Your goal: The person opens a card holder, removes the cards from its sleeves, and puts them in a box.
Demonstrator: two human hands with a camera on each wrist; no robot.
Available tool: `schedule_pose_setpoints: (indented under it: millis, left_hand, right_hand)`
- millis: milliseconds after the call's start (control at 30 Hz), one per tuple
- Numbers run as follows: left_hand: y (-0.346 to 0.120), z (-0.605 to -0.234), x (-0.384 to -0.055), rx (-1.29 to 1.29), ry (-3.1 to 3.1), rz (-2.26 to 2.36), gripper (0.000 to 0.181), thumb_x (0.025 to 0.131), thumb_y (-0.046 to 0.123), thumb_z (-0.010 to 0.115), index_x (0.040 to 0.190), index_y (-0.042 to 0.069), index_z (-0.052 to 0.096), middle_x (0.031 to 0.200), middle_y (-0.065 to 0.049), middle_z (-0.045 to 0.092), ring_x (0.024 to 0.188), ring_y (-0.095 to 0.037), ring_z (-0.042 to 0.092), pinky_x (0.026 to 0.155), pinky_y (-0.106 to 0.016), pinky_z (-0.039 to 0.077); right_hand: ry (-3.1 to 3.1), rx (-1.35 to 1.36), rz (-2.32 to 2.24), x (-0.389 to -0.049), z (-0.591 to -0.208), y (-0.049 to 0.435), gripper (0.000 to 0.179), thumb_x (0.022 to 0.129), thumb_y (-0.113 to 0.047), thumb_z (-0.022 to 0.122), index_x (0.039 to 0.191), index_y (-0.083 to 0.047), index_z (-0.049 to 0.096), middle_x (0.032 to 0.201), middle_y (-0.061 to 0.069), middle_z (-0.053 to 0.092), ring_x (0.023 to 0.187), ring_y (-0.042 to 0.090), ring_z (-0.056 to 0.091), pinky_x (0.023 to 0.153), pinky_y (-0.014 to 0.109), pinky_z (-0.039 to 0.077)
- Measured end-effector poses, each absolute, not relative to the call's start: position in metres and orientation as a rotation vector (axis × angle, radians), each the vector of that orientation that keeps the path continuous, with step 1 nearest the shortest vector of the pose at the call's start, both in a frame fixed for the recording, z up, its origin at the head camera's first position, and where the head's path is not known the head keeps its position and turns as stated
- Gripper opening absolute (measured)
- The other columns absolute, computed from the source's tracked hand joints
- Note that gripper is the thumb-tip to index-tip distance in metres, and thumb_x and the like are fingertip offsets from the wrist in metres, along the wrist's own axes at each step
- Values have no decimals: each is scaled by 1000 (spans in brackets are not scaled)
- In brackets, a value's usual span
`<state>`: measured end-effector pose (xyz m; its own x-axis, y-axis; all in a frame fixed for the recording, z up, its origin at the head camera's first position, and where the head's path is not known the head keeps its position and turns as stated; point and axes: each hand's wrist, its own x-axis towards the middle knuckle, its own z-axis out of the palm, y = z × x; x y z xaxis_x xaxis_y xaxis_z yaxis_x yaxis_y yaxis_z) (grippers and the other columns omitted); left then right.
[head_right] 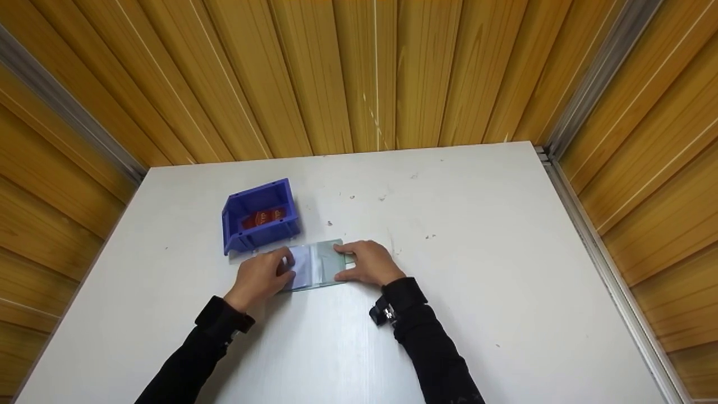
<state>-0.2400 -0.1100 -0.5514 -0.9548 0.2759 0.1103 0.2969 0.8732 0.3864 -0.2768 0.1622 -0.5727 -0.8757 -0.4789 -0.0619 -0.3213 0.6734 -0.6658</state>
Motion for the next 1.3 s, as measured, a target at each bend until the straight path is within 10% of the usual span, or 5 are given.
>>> schedule_pose_setpoints:
  millis: [533,900,1167,1300]
  left_hand:
    - [-110,-551,-241,-459,-3036,-604,17,85,19,78,95,13,65,74,2,63,68,-20,59,58,-37,40]
    - [-111,-552,-242,-471,-3051,-625,17,87,19,77,96,14,64,76,2,63,69,-19,58,58,-37,40]
    - [-114,-549,-244,-395,-3100,-755,19,102,30,64,102,12,61,73,-2,59,67,-19,53,62,-36,39]
    - [-113,-547,-245,-339,-3083,-848,36,109,44,47,113,8,55,70,-5,59,63,-22,55,60,-38,41]
  right_hand:
    - [2656,-698,-1012,-277,-574,162,55,80,-39,89,131,-26,72,69,-10,45,65,7,41,63,23,32]
    - [2633,-690,-1216,-272,-574,153,4,83,-21,88,84,-19,84,74,-10,68,68,4,51,67,21,39]
    - [2472,-798,-1319,-267,-568,142,28,103,-27,65,124,-13,76,95,-1,69,78,7,53,72,22,44]
    - [2491,-891,-1157,-263,-568,132,32,104,-26,62,134,-21,71,79,-8,57,72,4,48,69,22,42]
